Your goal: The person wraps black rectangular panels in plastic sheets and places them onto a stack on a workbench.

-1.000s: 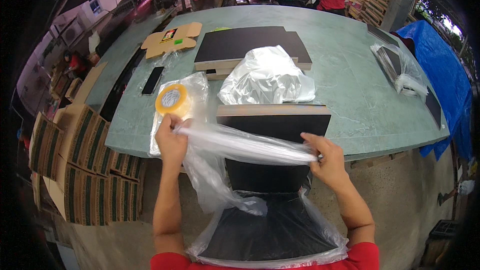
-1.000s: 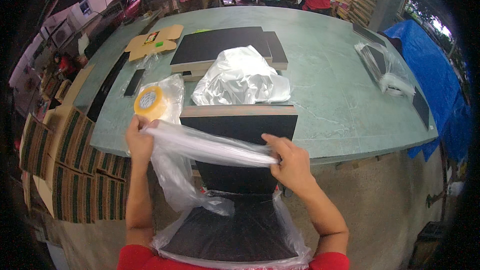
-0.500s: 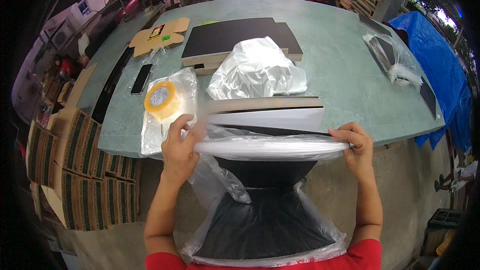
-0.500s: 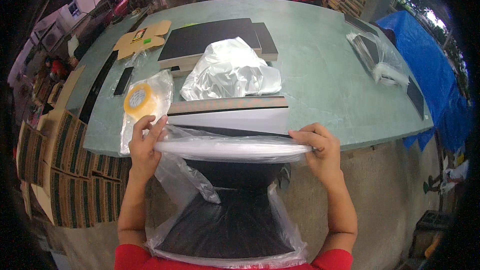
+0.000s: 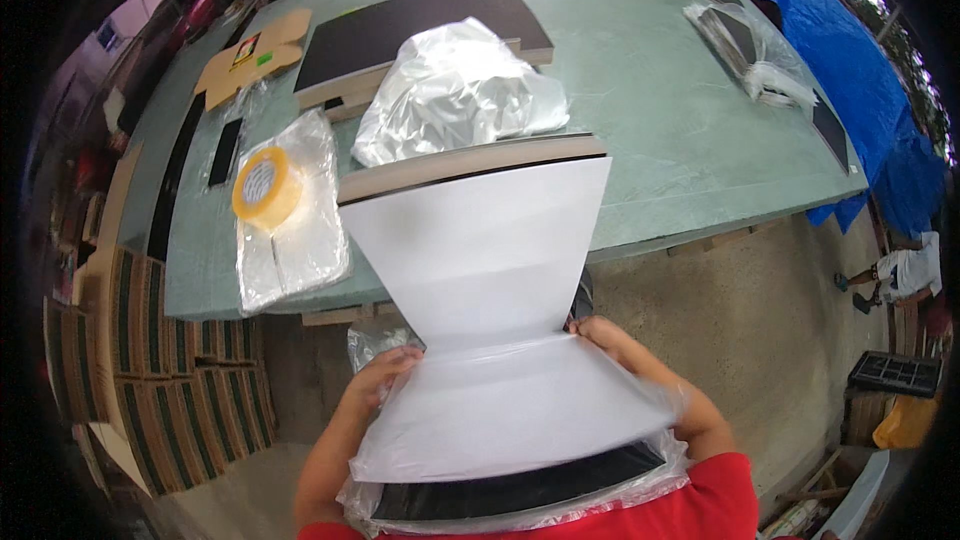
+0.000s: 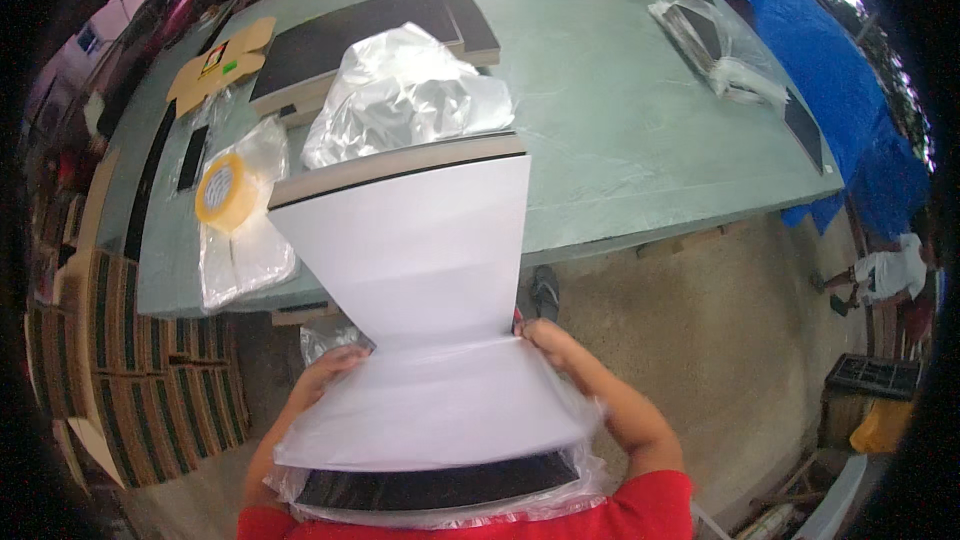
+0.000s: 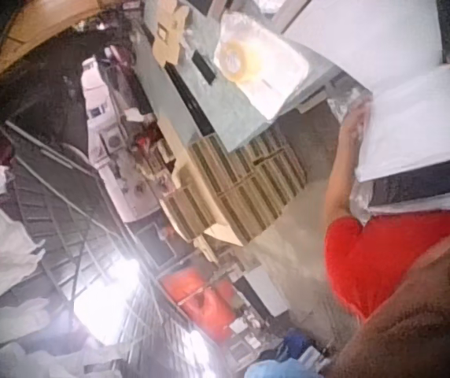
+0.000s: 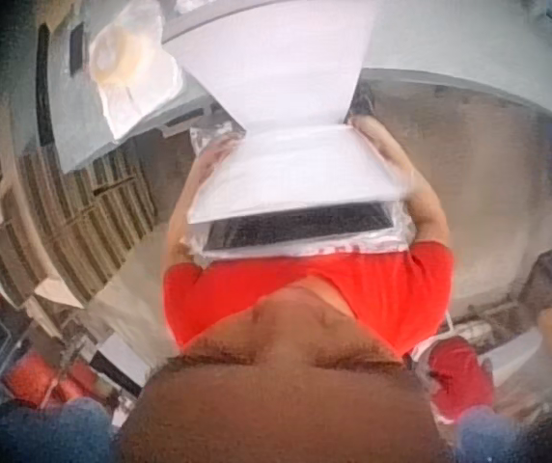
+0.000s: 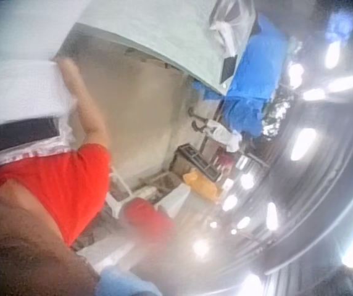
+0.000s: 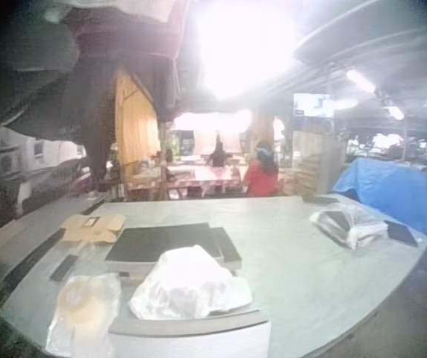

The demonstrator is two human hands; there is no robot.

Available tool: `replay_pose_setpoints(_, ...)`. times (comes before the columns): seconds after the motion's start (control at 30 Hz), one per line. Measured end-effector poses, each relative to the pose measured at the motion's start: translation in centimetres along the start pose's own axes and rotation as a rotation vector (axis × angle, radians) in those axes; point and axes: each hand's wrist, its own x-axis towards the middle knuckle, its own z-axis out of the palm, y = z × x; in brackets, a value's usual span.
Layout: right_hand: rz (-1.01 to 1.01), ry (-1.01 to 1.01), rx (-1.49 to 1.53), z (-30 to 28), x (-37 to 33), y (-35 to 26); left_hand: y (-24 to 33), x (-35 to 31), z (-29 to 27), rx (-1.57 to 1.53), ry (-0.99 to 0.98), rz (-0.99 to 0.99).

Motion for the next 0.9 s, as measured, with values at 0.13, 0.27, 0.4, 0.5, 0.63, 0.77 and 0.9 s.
replay_pose_setpoints(0.13, -0.258, 0.712, -0.543, 2.4, 5.3, 2.5, -3.7, 5.5, -1.9, 0.406, 0.295, 0.075)
replay_pose_setpoints(0.27, -0.345, 0.580, -1.025, 2.7, -1.7, -5.2, 1.3, 2.2, 0.2, 1.228, 0.600, 0.288)
replay_pose_setpoints(0.4, -0.626, -0.567, -0.304, 6.8, -15.3, -15.5, 11.5, -10.1, 7.1, 0.966, -0.384, 0.563)
replay_pose_setpoints(0.5, -0.788, -1.574, -0.575, 12.6, -16.6, -16.6, 11.7, -10.5, 12.5, 0.870, -1.201, 0.319)
replay_pose_setpoints(0.63, -0.257, -0.841, -1.021, 12.0, -9.7, -9.3, 2.0, -1.7, 10.2, 0.955, -0.491, 0.277)
replay_pose_setpoints(0.77, -0.203, -0.517, -1.327, 10.6, -3.9, -9.1, -1.9, 5.6, 6.0, 1.173, -0.033, 0.351)
replay_pose_setpoints(0.9, -0.734, -0.396, -0.908, 14.9, -6.2, -14.6, 11.0, -0.1, 15.2, 1.004, -0.082, 0.738)
